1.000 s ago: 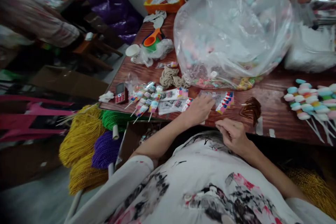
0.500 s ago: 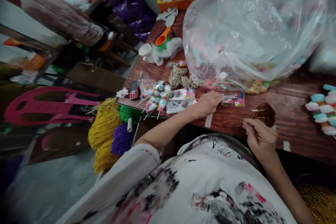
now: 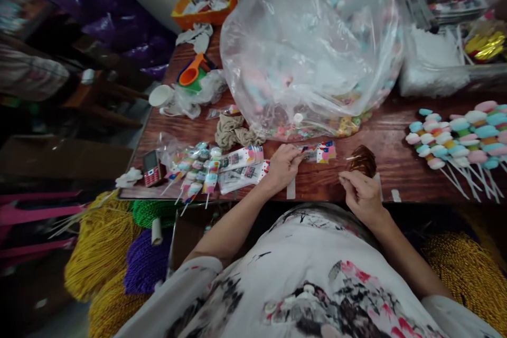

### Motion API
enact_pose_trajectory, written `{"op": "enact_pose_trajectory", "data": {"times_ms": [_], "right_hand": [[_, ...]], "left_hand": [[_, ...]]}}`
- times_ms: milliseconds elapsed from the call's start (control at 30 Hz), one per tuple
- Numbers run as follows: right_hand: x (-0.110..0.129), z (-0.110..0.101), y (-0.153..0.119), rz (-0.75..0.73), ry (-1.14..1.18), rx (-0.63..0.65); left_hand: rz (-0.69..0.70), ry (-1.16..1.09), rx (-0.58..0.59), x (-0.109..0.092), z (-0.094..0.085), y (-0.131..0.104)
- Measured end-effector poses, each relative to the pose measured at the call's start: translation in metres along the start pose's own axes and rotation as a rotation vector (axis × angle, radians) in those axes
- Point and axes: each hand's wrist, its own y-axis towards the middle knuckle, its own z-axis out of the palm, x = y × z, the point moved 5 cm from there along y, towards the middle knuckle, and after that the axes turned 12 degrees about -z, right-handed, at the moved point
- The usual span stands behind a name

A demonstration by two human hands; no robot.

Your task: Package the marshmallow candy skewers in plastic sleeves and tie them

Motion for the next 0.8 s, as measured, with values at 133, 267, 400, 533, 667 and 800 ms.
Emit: {"op": "enact_pose_trajectory", "data": {"times_ms": [133, 267, 400, 533, 667, 800], "right_hand": [[0.004, 0.013, 0.012, 0.011, -0.018, 0.023], [-0.002, 0.021, 0.033, 0.068, -0.049, 0.036], [-0.014, 0.017, 0.044, 0.081, -0.069, 0.042], [-0.022, 0.010, 0.034, 0.107, -0.082, 0.014], [-0.025, 0.004, 0.020, 0.108, -0.109, -0.013], [-0.023, 0.001, 0.017, 0.098, -0.117, -0.019]], "left_hand": [[-0.012, -0.088, -0.128, -0.001, 0.001, 0.009], [0.121, 0.153, -0.052, -0.017, 0.010, 0.003], [0.117, 0.307, -0.001, -0.026, 0.011, -0.005], [0.105, 0.286, -0.034, -0.030, 0.009, -0.004], [0.140, 0.285, -0.033, -0.031, 0.013, -0.003], [0.231, 0.372, -0.019, -0.036, 0.020, -0.008]]}}
